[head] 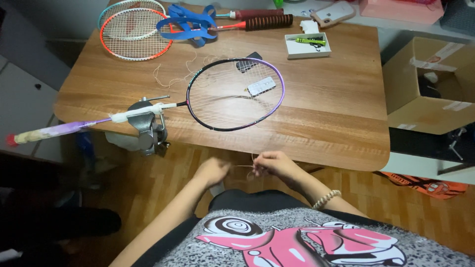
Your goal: Threading string through the grommets of a badminton racket.
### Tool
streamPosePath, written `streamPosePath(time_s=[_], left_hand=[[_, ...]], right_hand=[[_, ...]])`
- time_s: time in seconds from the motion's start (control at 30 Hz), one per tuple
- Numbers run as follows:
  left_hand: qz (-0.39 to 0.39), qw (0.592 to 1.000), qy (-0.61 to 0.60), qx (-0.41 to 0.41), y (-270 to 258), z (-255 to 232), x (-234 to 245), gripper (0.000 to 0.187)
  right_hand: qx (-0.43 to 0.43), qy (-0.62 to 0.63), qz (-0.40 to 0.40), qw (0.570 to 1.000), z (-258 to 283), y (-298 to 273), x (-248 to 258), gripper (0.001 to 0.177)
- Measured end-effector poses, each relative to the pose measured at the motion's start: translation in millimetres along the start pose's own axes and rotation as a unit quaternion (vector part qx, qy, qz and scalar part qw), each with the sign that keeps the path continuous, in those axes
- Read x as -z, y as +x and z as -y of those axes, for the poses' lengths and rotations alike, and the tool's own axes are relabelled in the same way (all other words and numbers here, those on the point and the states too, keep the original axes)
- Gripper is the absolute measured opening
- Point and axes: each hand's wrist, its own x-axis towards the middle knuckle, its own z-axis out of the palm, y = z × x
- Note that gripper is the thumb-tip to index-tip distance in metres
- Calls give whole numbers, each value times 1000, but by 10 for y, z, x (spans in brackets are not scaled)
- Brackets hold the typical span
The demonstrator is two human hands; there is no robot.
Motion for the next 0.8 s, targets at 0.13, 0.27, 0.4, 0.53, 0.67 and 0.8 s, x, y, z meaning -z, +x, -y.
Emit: streamPosePath(time_s=[0.13, 0.27, 0.4, 0.53, 0.67, 0.8], left_hand=[[-16, 972, -230, -36, 183, -576, 233, 37], [117, 864, -490, -14, -29, -1107, 501, 31], [191, 853, -484, -39, 243, -615, -64, 33], [219, 869, -441, 53, 139, -199, -353, 29], [239, 853, -412, 215, 125, 293, -483, 24], [171, 826, -445, 301, 369, 956, -747, 19]], right_hand=[[-48, -42, 19, 998, -131, 2, 45, 20], [-134, -241, 35, 961, -72, -89, -24, 20], [-99, -368, 20, 924, -144, -66, 28, 27], [51, -195, 27, 979, 197, -105, -89, 32], [36, 66, 78, 994, 624, -293, -368, 53], [11, 137, 38, 990, 397, -223, -314, 36]])
